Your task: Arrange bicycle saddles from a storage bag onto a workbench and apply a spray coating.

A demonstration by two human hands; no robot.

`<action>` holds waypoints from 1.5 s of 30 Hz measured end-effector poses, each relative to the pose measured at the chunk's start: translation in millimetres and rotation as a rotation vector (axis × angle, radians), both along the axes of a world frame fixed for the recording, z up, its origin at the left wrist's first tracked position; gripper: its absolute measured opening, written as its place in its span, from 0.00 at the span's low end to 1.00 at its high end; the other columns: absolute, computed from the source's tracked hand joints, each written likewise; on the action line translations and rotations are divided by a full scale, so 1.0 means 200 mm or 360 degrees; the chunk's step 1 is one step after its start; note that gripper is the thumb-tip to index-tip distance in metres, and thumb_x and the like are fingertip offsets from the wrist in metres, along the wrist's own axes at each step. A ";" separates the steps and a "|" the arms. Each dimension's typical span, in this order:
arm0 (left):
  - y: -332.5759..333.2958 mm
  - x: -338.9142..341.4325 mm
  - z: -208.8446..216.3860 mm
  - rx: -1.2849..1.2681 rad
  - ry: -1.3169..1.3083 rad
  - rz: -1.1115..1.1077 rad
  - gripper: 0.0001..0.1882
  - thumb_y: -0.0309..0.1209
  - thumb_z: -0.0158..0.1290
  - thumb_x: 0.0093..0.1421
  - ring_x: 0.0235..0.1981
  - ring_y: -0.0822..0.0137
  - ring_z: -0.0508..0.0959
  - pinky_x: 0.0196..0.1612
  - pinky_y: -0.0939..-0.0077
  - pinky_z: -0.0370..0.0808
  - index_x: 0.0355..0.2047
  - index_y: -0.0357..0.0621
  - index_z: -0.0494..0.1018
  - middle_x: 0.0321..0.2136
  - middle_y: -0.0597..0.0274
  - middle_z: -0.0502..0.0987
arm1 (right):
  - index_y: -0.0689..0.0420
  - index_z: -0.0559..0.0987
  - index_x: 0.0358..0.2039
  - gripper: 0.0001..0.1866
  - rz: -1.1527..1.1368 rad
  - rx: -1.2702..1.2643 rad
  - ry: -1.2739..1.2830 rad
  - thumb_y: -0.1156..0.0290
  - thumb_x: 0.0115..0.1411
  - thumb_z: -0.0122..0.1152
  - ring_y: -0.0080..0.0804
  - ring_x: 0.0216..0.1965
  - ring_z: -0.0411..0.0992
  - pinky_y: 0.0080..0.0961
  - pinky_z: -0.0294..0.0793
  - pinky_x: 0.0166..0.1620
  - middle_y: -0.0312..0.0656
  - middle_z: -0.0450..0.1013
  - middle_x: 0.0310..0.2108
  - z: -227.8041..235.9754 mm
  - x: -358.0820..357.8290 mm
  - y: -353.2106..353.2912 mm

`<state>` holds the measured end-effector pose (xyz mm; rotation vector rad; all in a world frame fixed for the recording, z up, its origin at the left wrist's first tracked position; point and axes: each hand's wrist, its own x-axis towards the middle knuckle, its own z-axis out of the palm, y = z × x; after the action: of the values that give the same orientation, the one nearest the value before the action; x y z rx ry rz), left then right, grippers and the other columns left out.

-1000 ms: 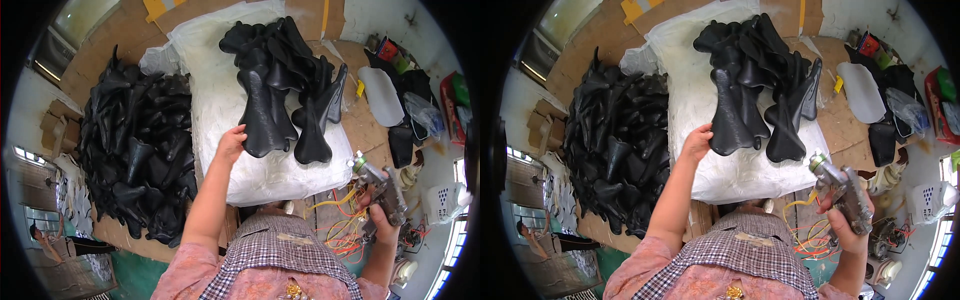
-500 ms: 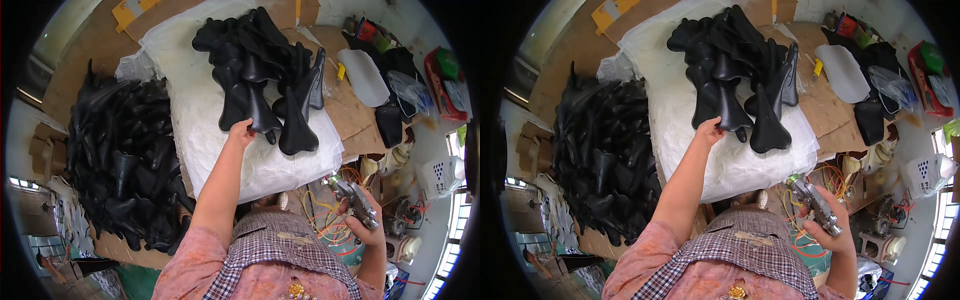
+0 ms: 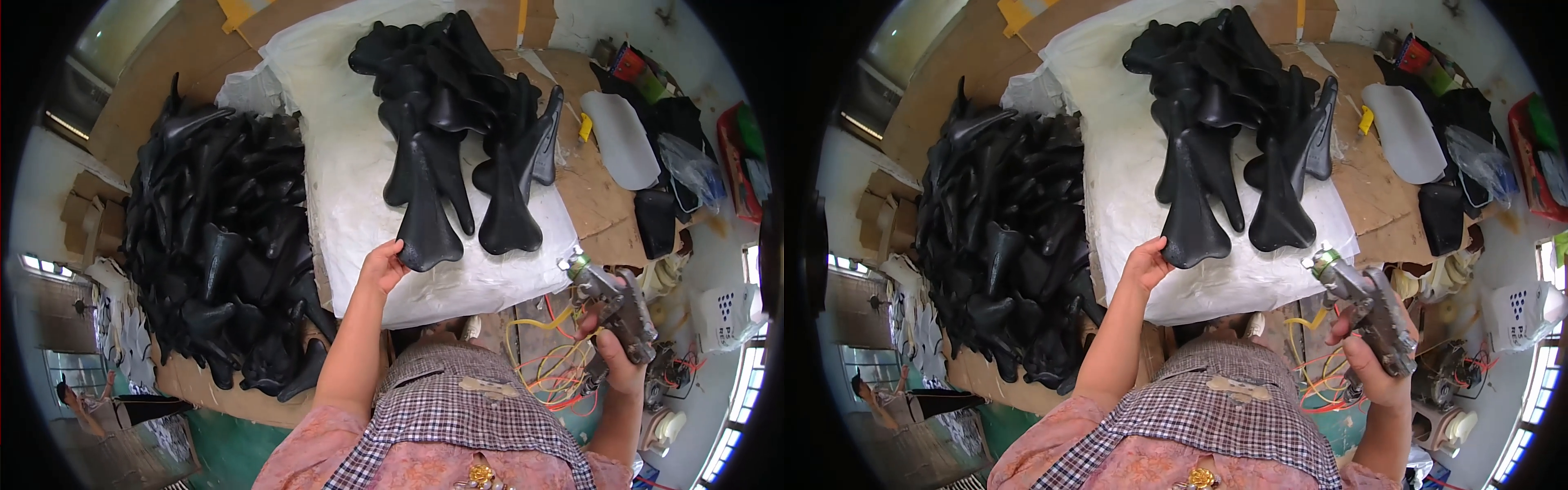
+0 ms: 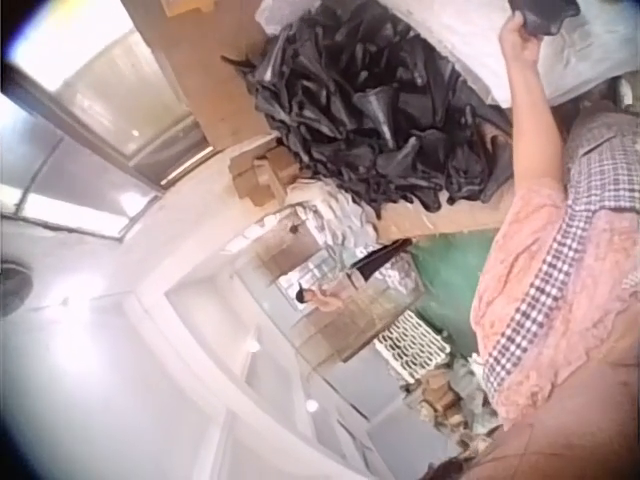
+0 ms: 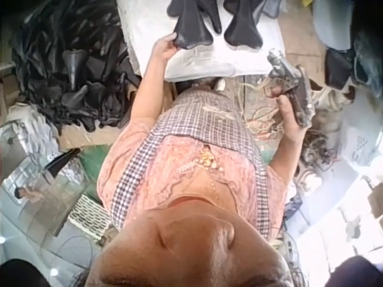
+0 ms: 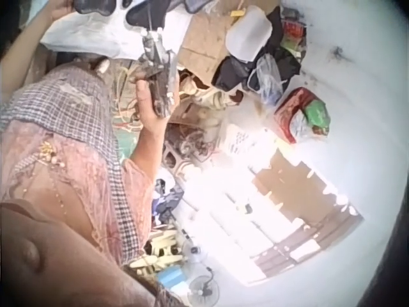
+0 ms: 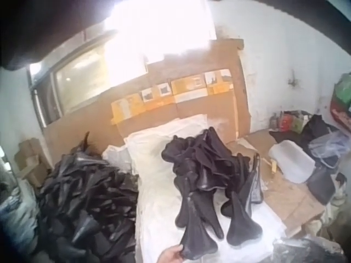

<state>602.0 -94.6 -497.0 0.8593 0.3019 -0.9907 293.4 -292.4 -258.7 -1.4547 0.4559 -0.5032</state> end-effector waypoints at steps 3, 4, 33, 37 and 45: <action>0.03 0.01 0.01 -0.0068 -0.0017 0.0040 0.14 0.26 0.49 0.58 0.42 0.58 0.76 0.47 0.60 0.73 0.44 0.34 0.69 0.41 0.53 0.76 | 0.66 0.63 0.54 0.35 0.0043 -0.0002 0.0069 0.65 0.49 0.66 0.27 0.29 0.70 0.23 0.72 0.34 0.42 0.71 0.29 0.00 -0.03 0.00; 0.04 0.03 0.02 -0.0116 -0.0041 0.0038 0.14 0.26 0.49 0.58 0.42 0.58 0.76 0.48 0.60 0.73 0.44 0.34 0.70 0.41 0.53 0.76 | 0.66 0.64 0.54 0.34 0.0161 -0.0022 0.0135 0.66 0.49 0.66 0.27 0.30 0.71 0.23 0.72 0.34 0.42 0.71 0.30 -0.02 -0.05 -0.02; -0.78 0.66 0.05 0.0843 -0.0902 0.0169 0.24 0.30 0.57 0.51 0.36 0.70 0.72 0.33 0.77 0.68 0.50 0.42 0.67 0.36 0.63 0.74 | 0.63 0.65 0.54 0.33 0.0132 -0.0266 0.0517 0.69 0.48 0.65 0.24 0.34 0.72 0.22 0.71 0.39 0.40 0.72 0.33 -0.05 -0.09 -0.10; -0.80 0.59 0.17 0.0371 -0.0738 0.0077 0.19 0.23 0.52 0.55 0.41 0.65 0.74 0.41 0.72 0.72 0.48 0.36 0.67 0.40 0.57 0.74 | 0.64 0.64 0.54 0.34 0.0037 -0.0148 0.0375 0.70 0.47 0.66 0.27 0.34 0.72 0.23 0.72 0.38 0.42 0.72 0.34 -0.01 -0.07 -0.14; -0.38 0.60 0.17 -0.0306 -0.0590 0.0295 0.12 0.19 0.48 0.57 0.40 0.62 0.76 0.47 0.68 0.74 0.43 0.35 0.70 0.39 0.55 0.76 | 0.65 0.64 0.55 0.35 0.0160 -0.0108 0.0246 0.71 0.47 0.66 0.25 0.32 0.70 0.23 0.73 0.35 0.44 0.71 0.35 0.04 0.00 -0.12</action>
<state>721.8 -170.7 -463.0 0.8046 -0.0308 -0.6602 293.0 -317.2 -250.2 -1.5802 0.4894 -0.3299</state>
